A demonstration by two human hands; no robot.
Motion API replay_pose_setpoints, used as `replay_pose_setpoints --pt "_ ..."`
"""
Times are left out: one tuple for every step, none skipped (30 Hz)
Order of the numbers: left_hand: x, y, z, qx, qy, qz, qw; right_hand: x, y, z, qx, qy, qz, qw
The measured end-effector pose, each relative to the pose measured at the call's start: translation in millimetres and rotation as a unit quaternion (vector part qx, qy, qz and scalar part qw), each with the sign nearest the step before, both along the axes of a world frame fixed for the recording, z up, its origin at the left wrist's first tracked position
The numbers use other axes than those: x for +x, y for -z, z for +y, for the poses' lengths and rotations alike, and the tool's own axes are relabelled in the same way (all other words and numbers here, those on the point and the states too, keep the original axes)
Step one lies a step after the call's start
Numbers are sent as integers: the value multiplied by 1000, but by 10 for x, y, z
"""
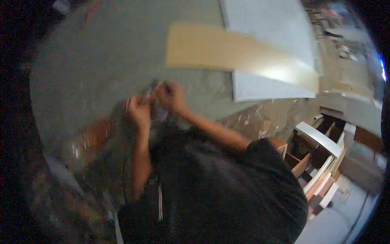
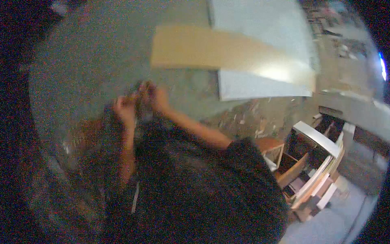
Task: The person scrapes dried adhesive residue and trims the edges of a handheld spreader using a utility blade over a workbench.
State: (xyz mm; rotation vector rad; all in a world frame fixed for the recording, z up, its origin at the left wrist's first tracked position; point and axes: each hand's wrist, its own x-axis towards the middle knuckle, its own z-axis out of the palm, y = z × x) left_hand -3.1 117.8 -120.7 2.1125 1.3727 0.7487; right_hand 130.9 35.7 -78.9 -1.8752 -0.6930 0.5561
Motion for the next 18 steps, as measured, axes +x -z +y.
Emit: replay_pose_setpoints --pt "-81 185 19 8 -12 -46 999 -79 139 43 87 11 3 996" --pt "-125 77 47 -37 8 -25 999 -119 246 94 91 -6 -7 996" --pt "-159 134 73 26 27 -30 999 -133 333 113 120 -11 37 992" --pt "-110 -88 72 -75 9 22 997 -158 252 129 125 11 46 991" --pt "-217 194 175 -147 5 -33 989 -169 218 144 147 22 19 989" --pt "-174 13 192 -148 19 25 989 -189 238 144 168 30 -1 985" --pt "-121 -223 199 -149 28 86 985 -214 302 151 149 24 -6 989" --pt "-53 -293 228 -117 31 116 986 -236 396 155 126 17 -8 992" --pt "-8 -346 220 -89 32 151 984 -211 376 158 99 11 -6 995" --pt "-4 -399 201 -64 34 188 979 -205 373 158 91 8 -21 996" --pt "11 -446 210 -99 31 210 972 -219 378 144 81 6 -35 996" --pt "96 -557 235 -134 29 229 964 -200 340 125 71 3 -50 996" --pt "151 -611 244 -167 27 249 954 -191 304 115 88 -1 -32 996" --pt "168 -584 266 -169 39 256 951 -176 253 111 105 -2 -13 994" --pt "175 -543 302 -172 51 264 948 -170 258 91 122 -2 5 993" --pt "171 -513 301 -175 64 273 944 -169 254 67 119 -3 5 993" --pt "158 -483 277 -163 59 273 946 -172 249 66 117 -5 5 993" --pt "167 -497 261 -148 53 272 949 -167 237 85 118 -7 5 993"
